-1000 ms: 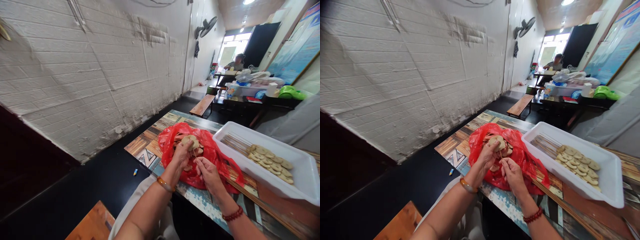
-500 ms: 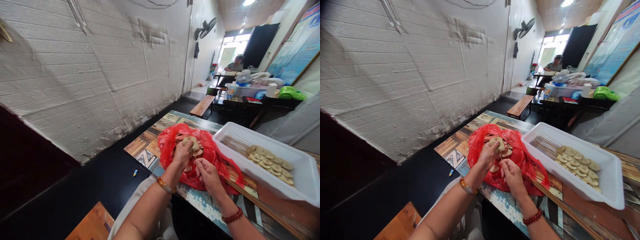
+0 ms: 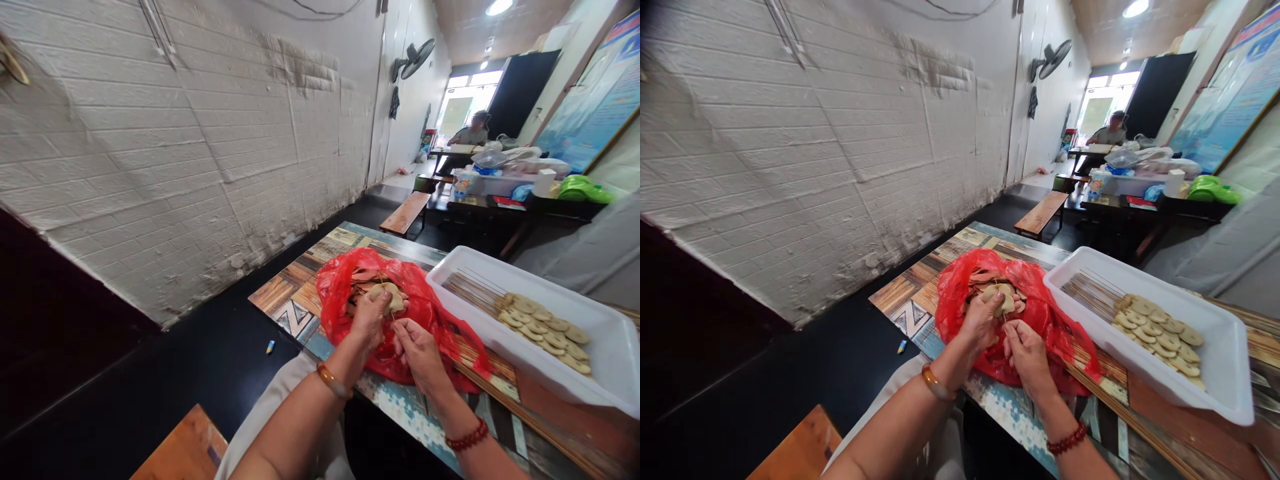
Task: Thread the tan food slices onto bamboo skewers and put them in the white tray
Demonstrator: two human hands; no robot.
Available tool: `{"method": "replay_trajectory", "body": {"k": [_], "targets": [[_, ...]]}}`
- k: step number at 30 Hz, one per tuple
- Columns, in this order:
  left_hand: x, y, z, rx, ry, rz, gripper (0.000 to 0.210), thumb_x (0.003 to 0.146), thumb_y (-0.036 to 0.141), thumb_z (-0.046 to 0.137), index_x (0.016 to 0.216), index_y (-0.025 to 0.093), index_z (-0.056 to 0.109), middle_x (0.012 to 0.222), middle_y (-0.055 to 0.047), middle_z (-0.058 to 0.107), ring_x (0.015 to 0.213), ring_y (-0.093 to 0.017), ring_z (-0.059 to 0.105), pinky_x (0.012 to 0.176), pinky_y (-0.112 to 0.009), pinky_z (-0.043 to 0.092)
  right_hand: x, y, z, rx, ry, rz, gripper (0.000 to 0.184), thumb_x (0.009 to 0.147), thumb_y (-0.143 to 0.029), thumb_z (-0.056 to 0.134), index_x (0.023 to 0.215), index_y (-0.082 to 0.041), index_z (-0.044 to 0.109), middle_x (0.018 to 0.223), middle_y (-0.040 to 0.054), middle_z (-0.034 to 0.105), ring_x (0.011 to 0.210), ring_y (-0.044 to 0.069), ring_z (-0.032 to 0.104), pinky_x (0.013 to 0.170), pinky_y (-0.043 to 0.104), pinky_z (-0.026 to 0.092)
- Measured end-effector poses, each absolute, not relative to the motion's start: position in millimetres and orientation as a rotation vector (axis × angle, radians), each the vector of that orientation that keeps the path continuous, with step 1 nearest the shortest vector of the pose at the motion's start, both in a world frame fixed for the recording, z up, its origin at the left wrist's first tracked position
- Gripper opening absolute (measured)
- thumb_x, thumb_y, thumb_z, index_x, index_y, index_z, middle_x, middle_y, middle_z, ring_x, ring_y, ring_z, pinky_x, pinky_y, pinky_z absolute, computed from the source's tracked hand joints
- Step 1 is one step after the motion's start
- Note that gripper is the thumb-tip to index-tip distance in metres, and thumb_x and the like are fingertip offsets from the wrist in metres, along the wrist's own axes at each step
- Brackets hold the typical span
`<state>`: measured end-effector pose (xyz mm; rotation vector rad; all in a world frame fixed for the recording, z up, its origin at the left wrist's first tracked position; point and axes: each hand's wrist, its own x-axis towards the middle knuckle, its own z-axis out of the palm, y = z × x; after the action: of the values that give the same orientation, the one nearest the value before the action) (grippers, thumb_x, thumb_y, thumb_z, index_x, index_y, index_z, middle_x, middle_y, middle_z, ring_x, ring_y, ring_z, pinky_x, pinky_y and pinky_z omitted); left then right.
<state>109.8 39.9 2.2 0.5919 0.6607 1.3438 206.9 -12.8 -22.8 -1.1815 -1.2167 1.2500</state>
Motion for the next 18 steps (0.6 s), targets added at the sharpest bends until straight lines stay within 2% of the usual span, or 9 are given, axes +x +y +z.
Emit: {"method": "replay_trajectory", "body": {"k": [11,18], "targets": [[112.2,30.1,-3.7,0.58,0.684,1.34,0.046,0.062,0.04,0.079,0.093,0.011,0.063,0.078,-0.011,0.07,0.068,-0.022,0.068,0.06,-0.027,0.05,207.2,-11.1,-24.5,-1.226,-1.235,1.213,0.041,0.078,-0.06,0.059,0.07,-0.019,0.055,0.044,-0.0065,0.049,0.031,0.006,0.036,0.032,0.018,0.024],[99.0,34.9,3.3,0.556,0.706,1.294,0.043,0.059,0.04,0.081,0.086,0.01,0.066,0.076,-0.01,0.069,0.064,-0.017,0.064,0.058,-0.025,0.048,209.5,-9.5,-23.6,-1.187,-1.197,1.27,0.044,0.075,-0.061,0.061,0.078,-0.018,0.061,0.042,-0.007,0.049,0.03,0.006,0.037,0.031,0.018,0.027]]}}
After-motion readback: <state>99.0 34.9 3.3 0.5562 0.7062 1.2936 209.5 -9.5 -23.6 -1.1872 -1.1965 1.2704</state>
